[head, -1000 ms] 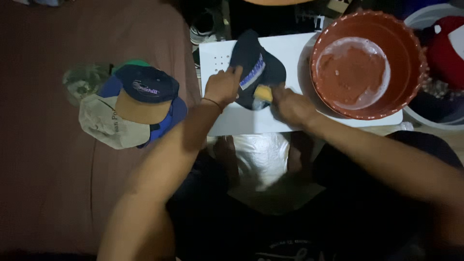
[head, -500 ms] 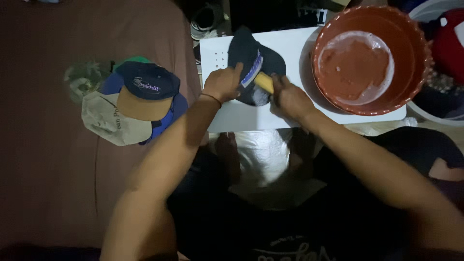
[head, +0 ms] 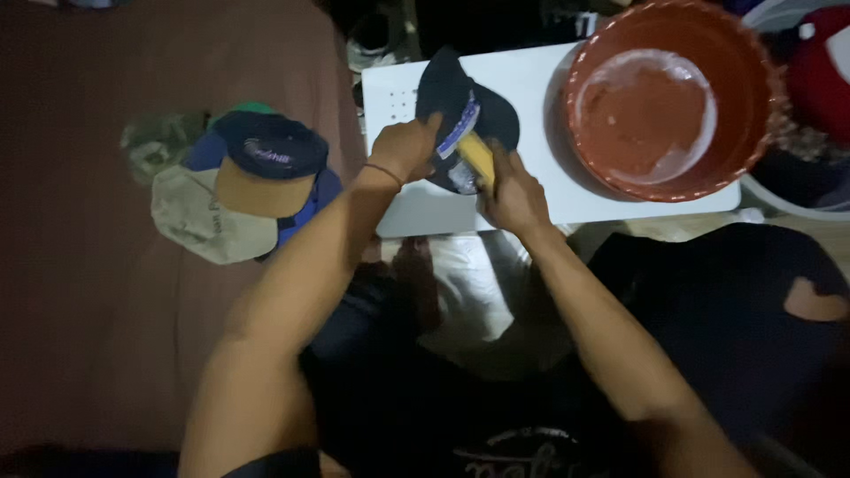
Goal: The person scrubs a black baseball cap with a yellow sponge dipped in soapy water. They repeatedly dip the sponge into a red basin and scrub the cap's brim and front panel.
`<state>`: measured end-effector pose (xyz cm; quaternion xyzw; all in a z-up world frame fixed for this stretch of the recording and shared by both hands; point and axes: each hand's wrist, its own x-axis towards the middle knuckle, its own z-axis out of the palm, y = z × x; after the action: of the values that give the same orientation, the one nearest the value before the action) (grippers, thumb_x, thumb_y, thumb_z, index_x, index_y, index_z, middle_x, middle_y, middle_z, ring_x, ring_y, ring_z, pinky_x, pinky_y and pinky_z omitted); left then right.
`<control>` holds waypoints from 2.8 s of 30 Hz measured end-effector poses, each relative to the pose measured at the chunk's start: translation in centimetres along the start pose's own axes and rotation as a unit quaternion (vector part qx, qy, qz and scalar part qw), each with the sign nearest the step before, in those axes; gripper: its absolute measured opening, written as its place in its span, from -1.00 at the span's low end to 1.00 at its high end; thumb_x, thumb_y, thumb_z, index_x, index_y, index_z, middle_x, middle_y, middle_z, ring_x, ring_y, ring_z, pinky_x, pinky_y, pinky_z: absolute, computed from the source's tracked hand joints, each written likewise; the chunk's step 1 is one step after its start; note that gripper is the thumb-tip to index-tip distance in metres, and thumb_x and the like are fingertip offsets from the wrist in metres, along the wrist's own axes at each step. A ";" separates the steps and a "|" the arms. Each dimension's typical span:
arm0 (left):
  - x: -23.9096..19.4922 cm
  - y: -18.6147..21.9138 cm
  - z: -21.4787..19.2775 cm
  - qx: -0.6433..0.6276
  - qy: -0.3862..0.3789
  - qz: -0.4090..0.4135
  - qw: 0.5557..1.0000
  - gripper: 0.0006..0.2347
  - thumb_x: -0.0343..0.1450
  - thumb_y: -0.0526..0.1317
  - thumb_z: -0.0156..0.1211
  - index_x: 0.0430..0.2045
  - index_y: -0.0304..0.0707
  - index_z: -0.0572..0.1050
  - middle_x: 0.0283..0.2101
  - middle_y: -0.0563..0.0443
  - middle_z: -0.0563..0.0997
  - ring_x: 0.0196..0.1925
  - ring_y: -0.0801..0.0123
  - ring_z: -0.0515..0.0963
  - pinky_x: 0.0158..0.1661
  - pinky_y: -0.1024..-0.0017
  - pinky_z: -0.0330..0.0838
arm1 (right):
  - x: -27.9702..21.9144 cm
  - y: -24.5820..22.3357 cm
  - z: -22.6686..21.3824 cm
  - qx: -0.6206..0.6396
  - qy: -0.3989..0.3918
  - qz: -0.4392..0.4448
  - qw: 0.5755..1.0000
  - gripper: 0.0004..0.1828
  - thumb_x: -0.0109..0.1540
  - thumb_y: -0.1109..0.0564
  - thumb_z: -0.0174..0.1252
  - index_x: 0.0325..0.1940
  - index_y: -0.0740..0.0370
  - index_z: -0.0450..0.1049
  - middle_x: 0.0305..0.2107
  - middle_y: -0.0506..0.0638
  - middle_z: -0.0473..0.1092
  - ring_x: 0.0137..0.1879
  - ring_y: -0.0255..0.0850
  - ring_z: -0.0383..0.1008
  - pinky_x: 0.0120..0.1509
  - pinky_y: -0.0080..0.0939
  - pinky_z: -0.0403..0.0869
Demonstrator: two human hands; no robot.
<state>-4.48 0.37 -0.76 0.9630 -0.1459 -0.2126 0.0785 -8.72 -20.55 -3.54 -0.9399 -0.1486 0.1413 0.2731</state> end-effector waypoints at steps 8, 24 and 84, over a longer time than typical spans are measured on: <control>1.0 0.4 0.8 0.007 0.004 -0.016 1.000 -0.48 0.28 -0.32 0.28 0.13 -0.43 0.25 -0.27 -0.41 0.59 -0.25 -0.17 0.65 -0.27 -0.02 0.54 | -0.7 1.9 1.1 -0.021 0.014 -0.042 0.999 -0.42 0.21 -0.01 0.02 0.34 -0.01 0.19 -0.16 0.15 0.29 -0.15 0.39 0.46 -0.10 0.38 0.48; 1.1 0.3 1.3 0.006 0.013 -0.018 1.000 -0.47 0.27 -0.36 0.28 0.14 -0.48 0.24 -0.32 -0.40 0.60 -0.27 -0.09 0.66 -0.30 0.05 0.56 | -1.0 1.3 3.0 -0.066 -0.004 -0.099 0.993 -0.43 0.21 -0.01 0.01 0.32 0.08 0.26 -0.07 0.15 0.30 -0.19 0.33 0.50 -0.14 0.34 0.52; -1.1 3.2 3.4 0.319 0.163 -0.030 0.933 -0.32 0.48 -0.24 -0.03 0.39 0.27 -0.34 0.48 -0.05 -0.21 0.47 -0.08 -0.09 0.32 -0.14 -0.15 | -2.2 4.2 0.3 -0.017 0.026 -0.113 0.993 -0.39 0.28 -0.27 -0.18 0.33 0.00 0.26 -0.22 0.12 0.32 -0.17 0.15 0.43 -0.22 0.18 0.39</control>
<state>-7.73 -2.61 -2.65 0.9626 -0.1626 0.0033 -0.2168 -10.02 -24.55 -5.68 -0.9249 -0.2495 0.0824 0.2748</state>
